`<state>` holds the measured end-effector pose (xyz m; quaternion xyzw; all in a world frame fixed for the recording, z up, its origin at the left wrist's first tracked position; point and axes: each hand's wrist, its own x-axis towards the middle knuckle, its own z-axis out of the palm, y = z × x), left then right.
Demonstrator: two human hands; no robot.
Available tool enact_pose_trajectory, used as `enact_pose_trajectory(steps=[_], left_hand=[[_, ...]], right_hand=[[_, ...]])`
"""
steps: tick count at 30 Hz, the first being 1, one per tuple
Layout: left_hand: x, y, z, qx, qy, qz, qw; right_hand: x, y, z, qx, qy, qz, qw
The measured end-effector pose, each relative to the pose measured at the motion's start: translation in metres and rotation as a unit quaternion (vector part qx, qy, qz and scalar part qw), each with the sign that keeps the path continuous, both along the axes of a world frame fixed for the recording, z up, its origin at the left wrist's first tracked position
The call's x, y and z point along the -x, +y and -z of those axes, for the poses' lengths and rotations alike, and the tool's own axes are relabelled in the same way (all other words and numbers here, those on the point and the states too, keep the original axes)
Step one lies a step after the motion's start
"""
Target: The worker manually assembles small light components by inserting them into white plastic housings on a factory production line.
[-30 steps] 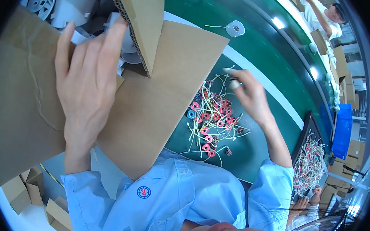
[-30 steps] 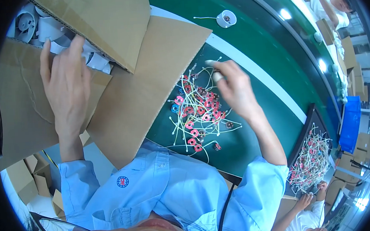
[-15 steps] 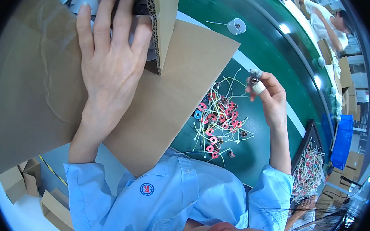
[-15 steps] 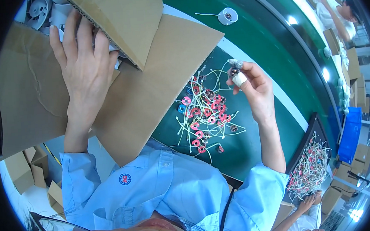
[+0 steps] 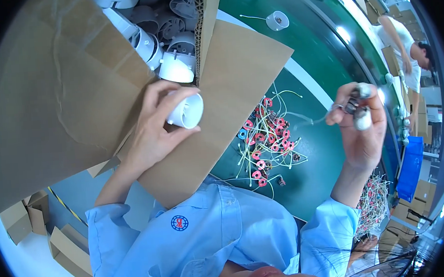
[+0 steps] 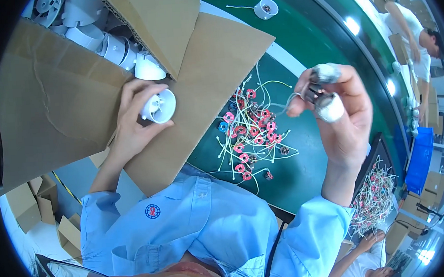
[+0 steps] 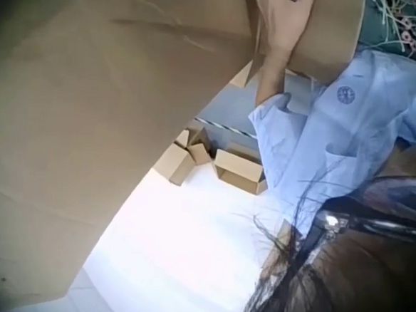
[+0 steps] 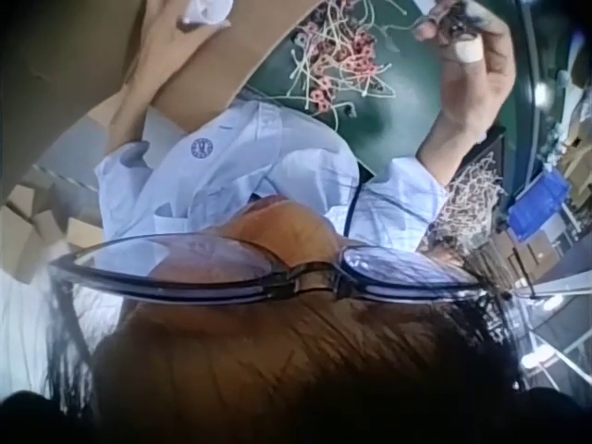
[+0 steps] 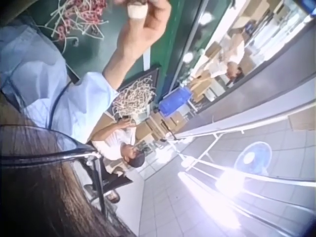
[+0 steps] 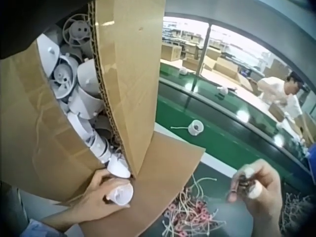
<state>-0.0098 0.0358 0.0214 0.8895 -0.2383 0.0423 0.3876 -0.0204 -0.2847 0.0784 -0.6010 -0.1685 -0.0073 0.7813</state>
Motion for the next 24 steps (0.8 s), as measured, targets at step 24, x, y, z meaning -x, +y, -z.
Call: enact_pose_trajectory(steps=[24], left_hand=[[-0.006,-0.021,0.017,0.159,0.078,0.085,0.98]], right_hand=[[-0.011,0.087,0.039,-0.123,0.002,0.018,0.992]])
